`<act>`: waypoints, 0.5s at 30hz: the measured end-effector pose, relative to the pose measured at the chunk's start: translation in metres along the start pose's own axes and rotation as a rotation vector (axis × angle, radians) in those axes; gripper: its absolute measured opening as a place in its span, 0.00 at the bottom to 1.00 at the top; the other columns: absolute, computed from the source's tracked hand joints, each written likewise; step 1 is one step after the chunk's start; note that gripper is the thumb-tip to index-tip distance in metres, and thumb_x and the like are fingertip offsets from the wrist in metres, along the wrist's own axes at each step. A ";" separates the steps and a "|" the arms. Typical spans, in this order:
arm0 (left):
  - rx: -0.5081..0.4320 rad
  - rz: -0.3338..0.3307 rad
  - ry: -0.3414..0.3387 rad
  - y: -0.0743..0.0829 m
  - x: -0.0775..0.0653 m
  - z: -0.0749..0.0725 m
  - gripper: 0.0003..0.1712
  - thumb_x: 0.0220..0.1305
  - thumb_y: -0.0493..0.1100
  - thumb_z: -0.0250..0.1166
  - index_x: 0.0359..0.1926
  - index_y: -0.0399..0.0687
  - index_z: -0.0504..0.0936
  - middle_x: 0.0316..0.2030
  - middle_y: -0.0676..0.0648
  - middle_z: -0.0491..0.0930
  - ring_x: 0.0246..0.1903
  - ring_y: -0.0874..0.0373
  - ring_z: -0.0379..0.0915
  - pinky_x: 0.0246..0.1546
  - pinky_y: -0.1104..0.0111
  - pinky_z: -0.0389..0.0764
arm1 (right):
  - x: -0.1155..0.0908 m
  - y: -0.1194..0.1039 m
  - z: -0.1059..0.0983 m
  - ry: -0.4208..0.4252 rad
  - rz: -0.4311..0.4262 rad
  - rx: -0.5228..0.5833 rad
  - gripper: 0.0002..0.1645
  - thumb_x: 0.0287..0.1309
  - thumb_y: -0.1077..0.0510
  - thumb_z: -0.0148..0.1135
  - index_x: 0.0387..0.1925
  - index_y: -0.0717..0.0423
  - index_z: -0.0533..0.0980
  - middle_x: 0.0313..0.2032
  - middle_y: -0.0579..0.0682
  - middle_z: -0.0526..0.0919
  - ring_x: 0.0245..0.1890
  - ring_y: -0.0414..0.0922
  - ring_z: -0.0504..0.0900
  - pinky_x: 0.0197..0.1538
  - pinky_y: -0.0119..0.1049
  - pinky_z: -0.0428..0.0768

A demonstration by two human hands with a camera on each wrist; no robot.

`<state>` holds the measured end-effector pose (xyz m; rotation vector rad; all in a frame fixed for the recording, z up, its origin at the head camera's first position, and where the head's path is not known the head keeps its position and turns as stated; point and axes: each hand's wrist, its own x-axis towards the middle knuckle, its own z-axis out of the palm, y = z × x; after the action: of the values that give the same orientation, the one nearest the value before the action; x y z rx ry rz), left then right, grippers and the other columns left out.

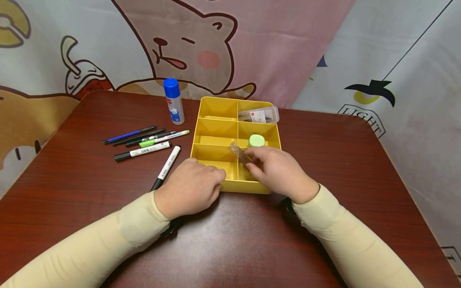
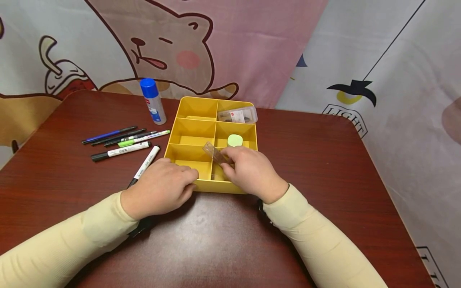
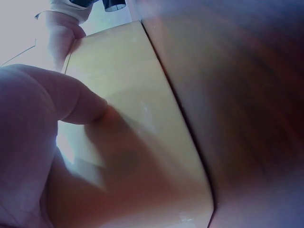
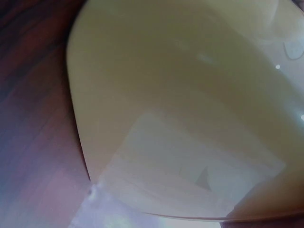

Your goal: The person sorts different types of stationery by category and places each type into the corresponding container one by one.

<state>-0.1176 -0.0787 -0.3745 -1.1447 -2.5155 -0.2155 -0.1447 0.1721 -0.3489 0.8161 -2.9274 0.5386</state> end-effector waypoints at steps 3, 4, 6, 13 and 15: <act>0.001 0.002 0.007 0.000 0.000 0.000 0.15 0.60 0.44 0.67 0.22 0.54 0.70 0.15 0.56 0.68 0.13 0.58 0.65 0.20 0.60 0.63 | 0.000 0.000 0.000 0.001 -0.005 -0.002 0.14 0.66 0.56 0.67 0.52 0.52 0.84 0.36 0.46 0.88 0.36 0.43 0.84 0.43 0.45 0.84; 0.001 0.003 0.008 0.000 0.000 0.001 0.15 0.60 0.44 0.67 0.22 0.54 0.70 0.15 0.56 0.68 0.13 0.58 0.65 0.20 0.60 0.63 | 0.000 0.000 0.000 0.001 -0.005 -0.002 0.14 0.65 0.56 0.67 0.52 0.51 0.84 0.36 0.46 0.87 0.36 0.43 0.83 0.43 0.45 0.83; 0.001 0.001 0.006 0.000 0.000 0.001 0.16 0.60 0.44 0.67 0.22 0.54 0.70 0.15 0.56 0.68 0.13 0.58 0.65 0.20 0.60 0.63 | 0.000 0.000 0.000 0.002 -0.008 -0.004 0.14 0.65 0.56 0.67 0.51 0.51 0.84 0.36 0.45 0.87 0.35 0.43 0.83 0.43 0.44 0.83; -0.002 -0.001 0.006 0.000 0.000 0.001 0.15 0.59 0.44 0.67 0.22 0.54 0.69 0.16 0.56 0.68 0.13 0.58 0.65 0.20 0.60 0.63 | 0.000 0.000 -0.001 0.008 -0.014 -0.005 0.12 0.65 0.55 0.67 0.49 0.51 0.84 0.34 0.45 0.86 0.33 0.42 0.81 0.41 0.43 0.82; -0.003 0.000 0.009 0.000 0.000 0.001 0.15 0.59 0.43 0.67 0.22 0.54 0.69 0.16 0.56 0.68 0.13 0.58 0.65 0.20 0.60 0.62 | 0.000 -0.001 -0.001 0.009 -0.012 -0.004 0.12 0.64 0.55 0.67 0.48 0.51 0.84 0.34 0.45 0.86 0.33 0.42 0.81 0.40 0.42 0.82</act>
<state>-0.1181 -0.0789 -0.3761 -1.1428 -2.5076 -0.2243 -0.1446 0.1719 -0.3477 0.8286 -2.9128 0.5338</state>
